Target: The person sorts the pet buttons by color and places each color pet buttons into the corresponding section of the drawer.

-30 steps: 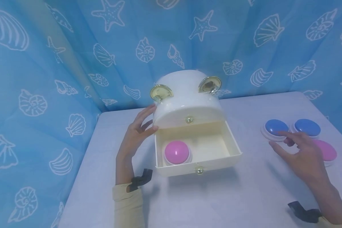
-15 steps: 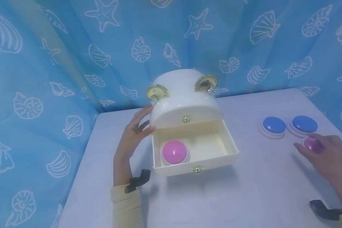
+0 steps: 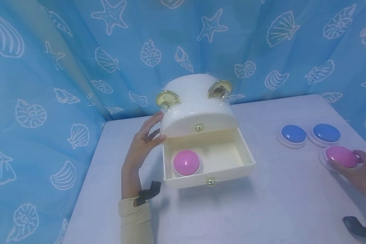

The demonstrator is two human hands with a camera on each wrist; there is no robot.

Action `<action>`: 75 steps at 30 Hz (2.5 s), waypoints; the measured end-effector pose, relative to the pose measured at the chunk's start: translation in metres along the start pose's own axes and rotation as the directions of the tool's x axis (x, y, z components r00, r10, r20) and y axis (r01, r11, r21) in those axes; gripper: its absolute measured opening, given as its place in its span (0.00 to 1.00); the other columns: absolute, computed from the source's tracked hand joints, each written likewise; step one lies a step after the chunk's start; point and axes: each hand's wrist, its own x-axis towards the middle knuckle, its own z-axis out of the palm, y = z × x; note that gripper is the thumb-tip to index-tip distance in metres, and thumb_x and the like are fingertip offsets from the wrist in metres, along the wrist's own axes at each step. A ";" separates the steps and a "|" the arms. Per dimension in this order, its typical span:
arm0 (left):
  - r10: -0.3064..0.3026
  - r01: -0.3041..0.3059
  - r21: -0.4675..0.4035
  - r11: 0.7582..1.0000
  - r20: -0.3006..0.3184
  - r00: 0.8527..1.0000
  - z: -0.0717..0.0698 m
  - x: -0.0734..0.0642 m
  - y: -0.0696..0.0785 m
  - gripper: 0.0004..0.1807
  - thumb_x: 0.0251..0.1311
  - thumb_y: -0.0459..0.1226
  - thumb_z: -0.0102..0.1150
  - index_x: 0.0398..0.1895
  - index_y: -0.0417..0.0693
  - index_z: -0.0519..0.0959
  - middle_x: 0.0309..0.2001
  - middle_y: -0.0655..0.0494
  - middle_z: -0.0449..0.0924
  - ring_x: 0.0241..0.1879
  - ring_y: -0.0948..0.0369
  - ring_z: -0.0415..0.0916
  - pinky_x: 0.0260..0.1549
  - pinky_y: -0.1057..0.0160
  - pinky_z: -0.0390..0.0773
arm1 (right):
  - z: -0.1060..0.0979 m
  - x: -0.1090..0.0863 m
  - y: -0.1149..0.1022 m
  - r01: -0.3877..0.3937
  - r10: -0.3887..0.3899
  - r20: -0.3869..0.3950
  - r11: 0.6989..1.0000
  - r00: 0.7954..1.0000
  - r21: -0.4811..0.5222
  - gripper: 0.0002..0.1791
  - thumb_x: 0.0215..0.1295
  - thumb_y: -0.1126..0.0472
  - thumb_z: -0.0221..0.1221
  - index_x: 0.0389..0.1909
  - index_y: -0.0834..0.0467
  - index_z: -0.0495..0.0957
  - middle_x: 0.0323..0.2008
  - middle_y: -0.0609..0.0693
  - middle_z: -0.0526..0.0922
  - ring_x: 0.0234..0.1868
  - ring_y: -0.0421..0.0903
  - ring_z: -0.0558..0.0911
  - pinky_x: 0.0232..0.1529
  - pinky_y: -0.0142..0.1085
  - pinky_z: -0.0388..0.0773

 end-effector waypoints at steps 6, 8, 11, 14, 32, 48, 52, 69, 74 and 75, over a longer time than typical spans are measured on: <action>-0.016 0.016 -0.003 1.000 0.003 1.000 0.005 -0.002 0.018 0.33 0.65 0.31 0.62 0.74 0.49 0.67 0.75 0.61 0.59 0.74 0.60 0.53 0.68 0.41 0.61 | 0.006 0.013 0.012 -0.098 0.100 0.061 0.995 0.993 -0.023 0.67 0.55 0.20 0.51 0.78 0.65 0.40 0.65 0.75 0.56 0.59 0.71 0.59 0.55 0.73 0.67; -0.020 0.020 -0.002 1.000 0.005 1.000 0.005 -0.002 0.022 0.33 0.65 0.31 0.62 0.74 0.48 0.67 0.75 0.61 0.60 0.74 0.60 0.54 0.68 0.42 0.61 | 0.008 0.017 0.017 -0.125 0.126 0.076 0.992 0.989 -0.027 0.68 0.54 0.17 0.49 0.78 0.64 0.40 0.65 0.74 0.56 0.59 0.71 0.60 0.55 0.72 0.68; -0.026 0.026 0.003 1.000 0.008 1.000 0.006 -0.002 0.024 0.33 0.65 0.30 0.62 0.74 0.47 0.66 0.75 0.60 0.59 0.74 0.59 0.54 0.68 0.43 0.62 | 0.011 0.020 0.024 -0.162 0.163 0.114 0.987 0.980 -0.016 0.70 0.50 0.14 0.46 0.78 0.63 0.40 0.67 0.73 0.55 0.59 0.70 0.61 0.56 0.71 0.68; -0.029 0.029 0.002 1.000 0.016 0.999 0.006 -0.002 0.025 0.33 0.65 0.31 0.62 0.74 0.47 0.66 0.75 0.58 0.59 0.74 0.60 0.54 0.68 0.45 0.63 | 0.012 0.017 0.026 -0.179 0.178 0.140 0.984 0.974 -0.006 0.71 0.49 0.14 0.45 0.78 0.63 0.40 0.67 0.73 0.54 0.58 0.70 0.62 0.52 0.69 0.72; -0.015 0.015 0.011 1.000 0.005 1.000 0.004 -0.002 0.026 0.34 0.64 0.30 0.63 0.74 0.46 0.66 0.75 0.59 0.59 0.74 0.60 0.54 0.68 0.44 0.63 | -0.022 -0.040 -0.039 -0.002 0.001 0.007 0.998 1.000 0.069 0.68 0.50 0.22 0.60 0.78 0.62 0.46 0.62 0.75 0.55 0.58 0.72 0.58 0.44 0.69 0.73; -0.020 0.020 0.008 1.000 -0.002 1.000 0.003 -0.003 0.024 0.33 0.65 0.31 0.62 0.74 0.48 0.67 0.76 0.58 0.58 0.74 0.61 0.53 0.68 0.49 0.64 | -0.065 -0.088 -0.112 0.188 -0.190 0.026 0.981 0.981 0.052 0.70 0.43 0.19 0.62 0.77 0.61 0.52 0.58 0.70 0.60 0.51 0.70 0.63 0.24 0.53 0.80; -0.012 0.012 0.017 1.000 0.002 1.000 0.004 -0.002 0.025 0.33 0.65 0.31 0.62 0.74 0.48 0.67 0.76 0.58 0.58 0.74 0.61 0.54 0.68 0.49 0.64 | -0.069 -0.099 -0.128 0.241 -0.241 -0.012 0.966 0.970 0.088 0.67 0.43 0.21 0.65 0.76 0.61 0.56 0.56 0.69 0.62 0.51 0.69 0.63 0.23 0.54 0.80; -0.007 0.007 0.018 1.000 0.000 1.000 0.004 -0.003 0.026 0.33 0.65 0.31 0.63 0.74 0.47 0.67 0.75 0.60 0.59 0.74 0.61 0.54 0.68 0.46 0.64 | -0.068 -0.127 -0.177 0.488 -0.456 -0.176 0.833 0.872 0.259 0.46 0.45 0.39 0.77 0.62 0.60 0.75 0.48 0.59 0.70 0.50 0.61 0.68 0.28 0.43 0.70; -0.007 0.007 0.026 1.000 -0.002 1.000 0.003 -0.002 0.026 0.33 0.65 0.31 0.63 0.74 0.47 0.67 0.75 0.61 0.59 0.74 0.61 0.54 0.68 0.46 0.64 | -0.067 -0.131 -0.189 0.516 -0.488 -0.169 0.807 0.856 0.286 0.46 0.45 0.38 0.77 0.63 0.58 0.76 0.50 0.58 0.72 0.52 0.61 0.69 0.29 0.40 0.73; -0.008 0.008 0.026 1.000 -0.001 1.000 0.003 -0.002 0.026 0.33 0.65 0.31 0.63 0.74 0.48 0.67 0.75 0.61 0.59 0.74 0.61 0.54 0.68 0.46 0.64 | -0.067 -0.132 -0.192 0.519 -0.492 -0.167 0.804 0.854 0.290 0.46 0.44 0.38 0.76 0.63 0.57 0.76 0.51 0.57 0.72 0.52 0.61 0.69 0.29 0.39 0.74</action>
